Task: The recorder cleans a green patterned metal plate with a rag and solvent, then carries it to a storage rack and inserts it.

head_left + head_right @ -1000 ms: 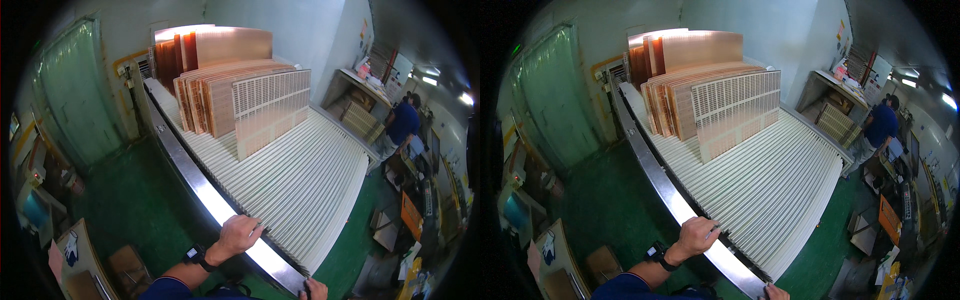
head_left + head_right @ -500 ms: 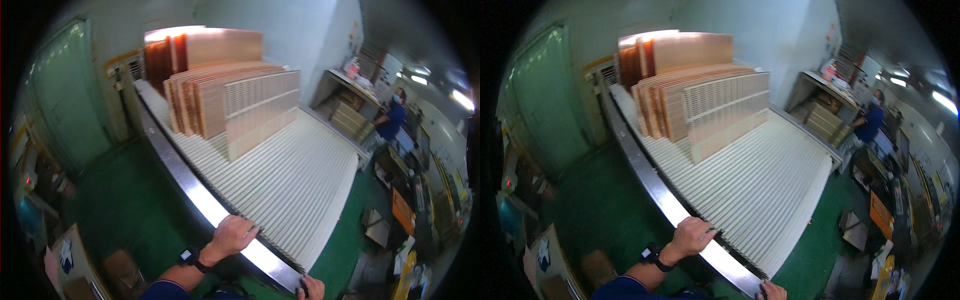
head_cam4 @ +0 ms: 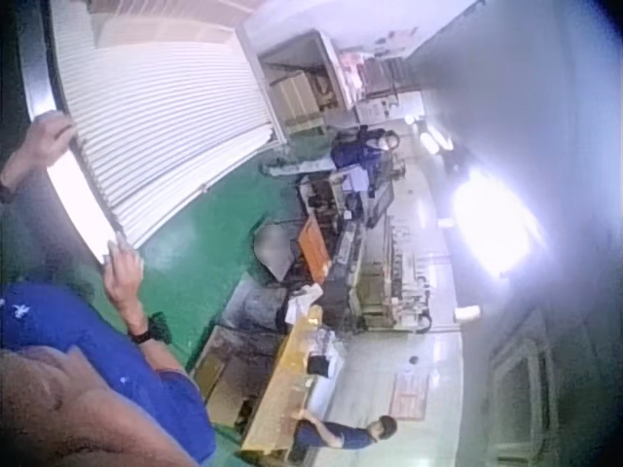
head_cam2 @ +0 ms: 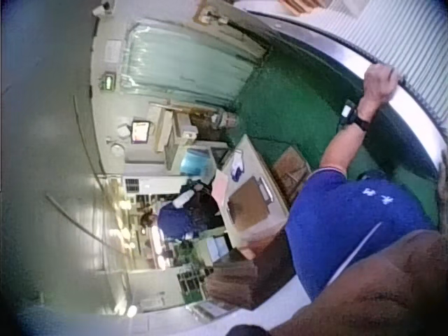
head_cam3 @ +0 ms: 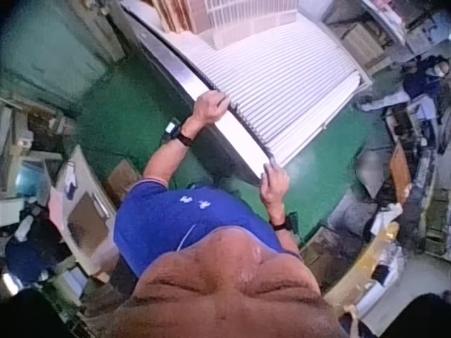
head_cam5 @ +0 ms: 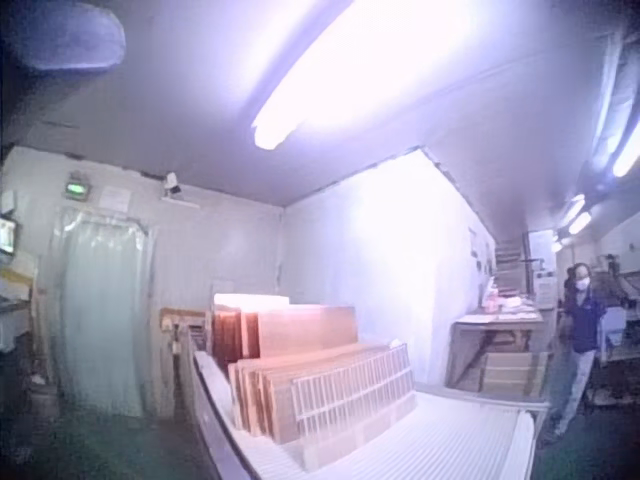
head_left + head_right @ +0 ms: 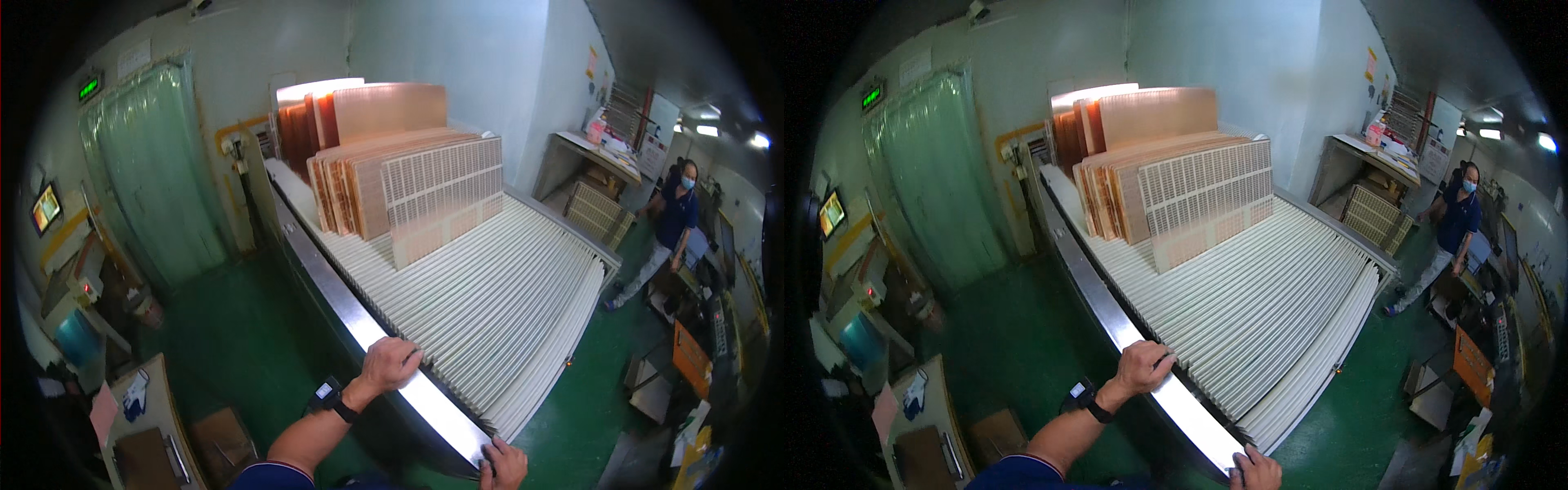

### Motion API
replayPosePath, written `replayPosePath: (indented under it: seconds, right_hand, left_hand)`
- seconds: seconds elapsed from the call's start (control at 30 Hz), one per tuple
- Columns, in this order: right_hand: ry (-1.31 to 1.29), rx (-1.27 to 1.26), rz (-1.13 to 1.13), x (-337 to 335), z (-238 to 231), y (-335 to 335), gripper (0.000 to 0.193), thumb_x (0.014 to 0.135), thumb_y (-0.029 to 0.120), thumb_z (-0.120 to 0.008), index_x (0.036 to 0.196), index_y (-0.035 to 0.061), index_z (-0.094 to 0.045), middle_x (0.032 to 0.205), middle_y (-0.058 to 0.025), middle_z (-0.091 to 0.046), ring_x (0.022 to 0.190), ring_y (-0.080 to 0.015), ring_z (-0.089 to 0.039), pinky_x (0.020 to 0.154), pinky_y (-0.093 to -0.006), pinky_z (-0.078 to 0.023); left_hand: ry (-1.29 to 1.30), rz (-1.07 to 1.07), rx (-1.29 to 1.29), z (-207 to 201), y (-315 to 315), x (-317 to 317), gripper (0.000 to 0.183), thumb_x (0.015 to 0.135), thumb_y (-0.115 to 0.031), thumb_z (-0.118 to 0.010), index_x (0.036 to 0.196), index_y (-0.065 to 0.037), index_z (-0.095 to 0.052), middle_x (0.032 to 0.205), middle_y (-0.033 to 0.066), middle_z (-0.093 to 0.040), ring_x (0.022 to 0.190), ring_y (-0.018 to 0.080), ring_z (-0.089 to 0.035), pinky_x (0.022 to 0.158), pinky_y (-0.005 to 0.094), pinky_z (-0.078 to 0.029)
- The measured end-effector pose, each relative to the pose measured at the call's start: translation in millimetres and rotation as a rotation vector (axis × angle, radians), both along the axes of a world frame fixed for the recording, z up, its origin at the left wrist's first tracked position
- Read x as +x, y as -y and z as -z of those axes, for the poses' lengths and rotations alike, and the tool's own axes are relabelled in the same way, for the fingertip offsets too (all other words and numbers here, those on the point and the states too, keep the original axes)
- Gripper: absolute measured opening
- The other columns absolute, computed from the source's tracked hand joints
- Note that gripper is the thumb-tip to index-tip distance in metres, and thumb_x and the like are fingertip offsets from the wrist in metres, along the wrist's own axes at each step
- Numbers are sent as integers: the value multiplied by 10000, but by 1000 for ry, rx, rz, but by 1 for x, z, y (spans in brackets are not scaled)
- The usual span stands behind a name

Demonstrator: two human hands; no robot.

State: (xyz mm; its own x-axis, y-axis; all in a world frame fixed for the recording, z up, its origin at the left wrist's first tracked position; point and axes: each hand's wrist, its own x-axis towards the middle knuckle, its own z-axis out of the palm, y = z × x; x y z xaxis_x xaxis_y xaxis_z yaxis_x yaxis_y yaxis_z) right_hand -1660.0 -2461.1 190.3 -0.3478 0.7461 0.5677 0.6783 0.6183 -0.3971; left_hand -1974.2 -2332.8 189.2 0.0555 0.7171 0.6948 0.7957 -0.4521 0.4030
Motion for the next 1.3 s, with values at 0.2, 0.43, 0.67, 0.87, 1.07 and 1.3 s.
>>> replayPosePath:
  seconds: [0.2,0.43,0.67,0.87,1.07,1.3]
  right_hand:
    - [39,-37,34,-8,-9,2,262,835,79,-591,1091,31,-619,1108,-158,-626,956,-346,-583,824,-435,-440]
    - [50,41,366,-73,-32,16,290,791,69,-667,1076,33,-629,890,-137,-646,873,-325,-596,820,-433,-452]
    - [-58,-50,-64,-315,-35,-44,318,784,34,-661,1093,-14,-601,1037,-194,-623,968,-366,-584,885,-427,-438]
    - [-99,-163,-360,-486,-18,-115,345,760,29,-669,1095,18,-589,1043,-174,-609,980,-361,-573,857,-427,-459]
    - [-175,-265,-572,-652,20,-199,354,779,81,-682,1115,19,-589,1069,-178,-609,1006,-356,-573,879,-414,-467]
    - [-215,-375,-485,-830,30,-305,363,819,136,-659,1155,26,-575,1132,-168,-593,1066,-351,-550,935,-418,-446]
  left_hand:
    - [-151,146,143,14,7,-16,162,777,-119,-642,879,6,-633,930,136,-644,851,308,-636,756,397,-535]
    - [215,255,-87,44,83,-135,365,883,-168,-593,1201,6,-554,1260,187,-543,1230,357,-473,1043,435,-375]
    - [305,-74,-364,96,129,-353,288,918,-192,-560,1113,17,-594,1080,172,-624,1028,317,-594,874,388,-484]
    - [398,-364,-465,100,157,-491,320,876,-178,-597,1150,-13,-585,1128,199,-612,1078,367,-560,935,418,-447]
    - [441,-486,-503,118,145,-616,370,895,-235,-586,1193,-15,-567,1150,221,-594,1076,389,-550,926,436,-443]
    - [294,-622,-781,143,61,-781,435,904,-287,-582,1253,-32,-530,1181,221,-579,1066,423,-536,922,449,-440]
